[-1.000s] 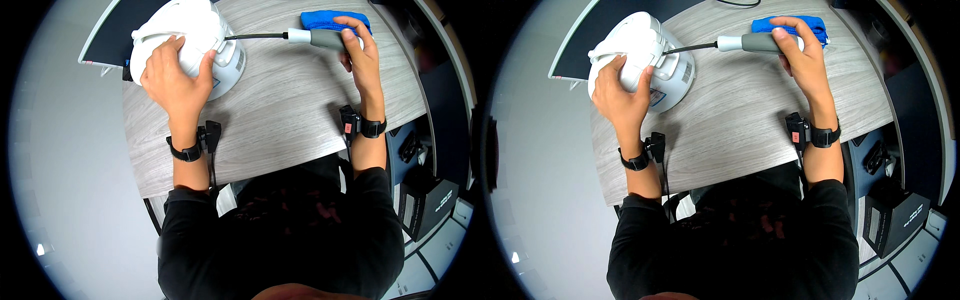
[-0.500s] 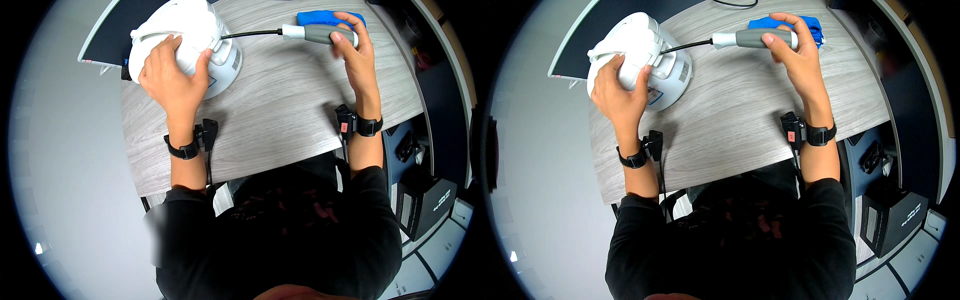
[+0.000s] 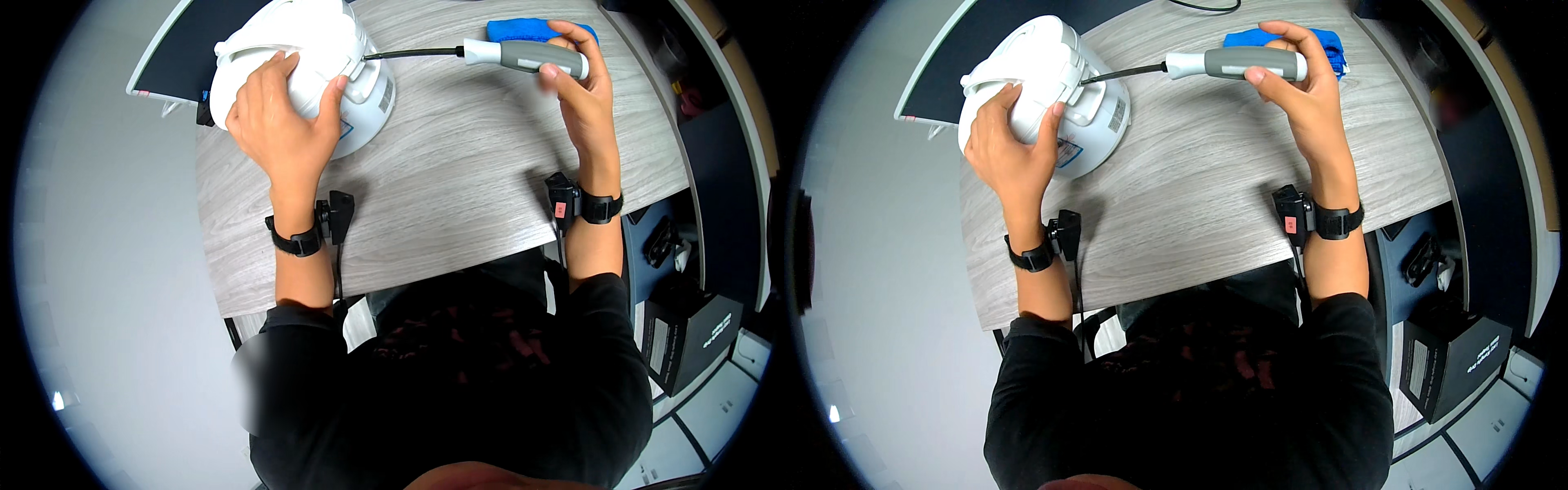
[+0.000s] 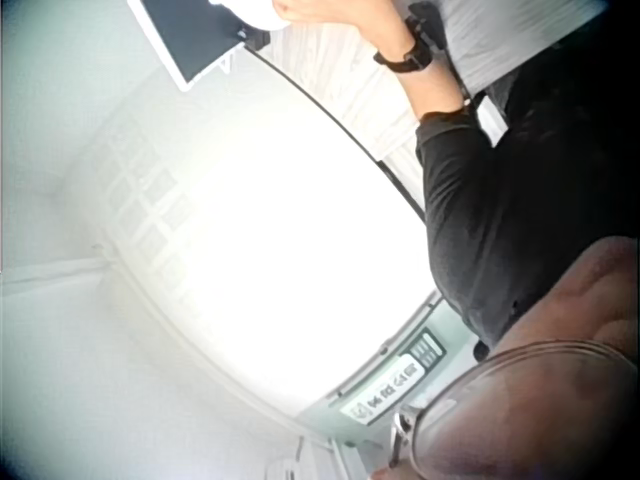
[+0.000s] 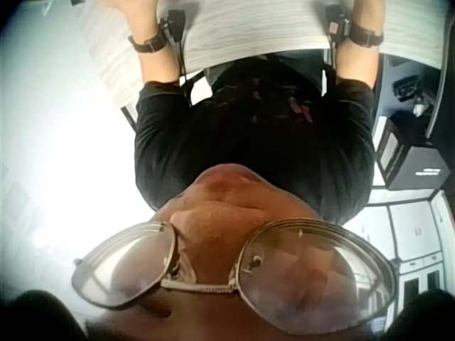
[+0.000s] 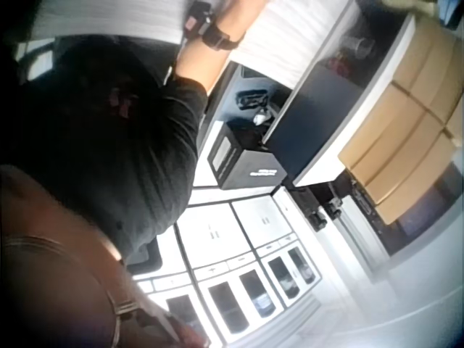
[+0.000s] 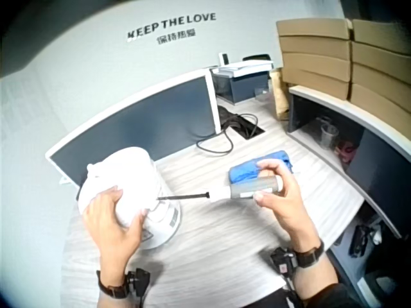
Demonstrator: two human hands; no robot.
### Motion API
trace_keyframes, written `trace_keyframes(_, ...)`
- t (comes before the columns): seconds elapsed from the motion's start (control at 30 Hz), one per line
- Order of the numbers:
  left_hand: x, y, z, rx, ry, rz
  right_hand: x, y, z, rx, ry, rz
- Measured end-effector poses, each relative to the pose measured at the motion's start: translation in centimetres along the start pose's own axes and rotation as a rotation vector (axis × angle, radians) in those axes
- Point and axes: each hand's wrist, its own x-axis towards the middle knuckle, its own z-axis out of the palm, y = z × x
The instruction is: The person wipes the exterior of a white rice cooker with a blue cloth, then uses a screwdriver to remove screws from the lid and body. They remove the lid and inner metal tray, placing them on the table, and continue to unscrew components from the main body.
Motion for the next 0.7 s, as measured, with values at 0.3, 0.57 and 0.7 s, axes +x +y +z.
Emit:
trace_keyframes(0.3, -0.1, -0.2, -0.2, -0.006, -0.001, -0.005, 0.2, -1.3, -0.3, -0.016, -0.007, 0.35)
trace_keyframes(0.57, 1.1, -0.2, -1.4, -0.173, -0.069, 0.118, -0.1, 0.0, -0.2, 0.244, -0.023, 0.174)
trace_keyframes(0.7, 3.0, 1.5, -2.7, -0.093, -0.14, 0.299, 0.1, -0.7, -0.2, 0.335, -0.041, 0.337)
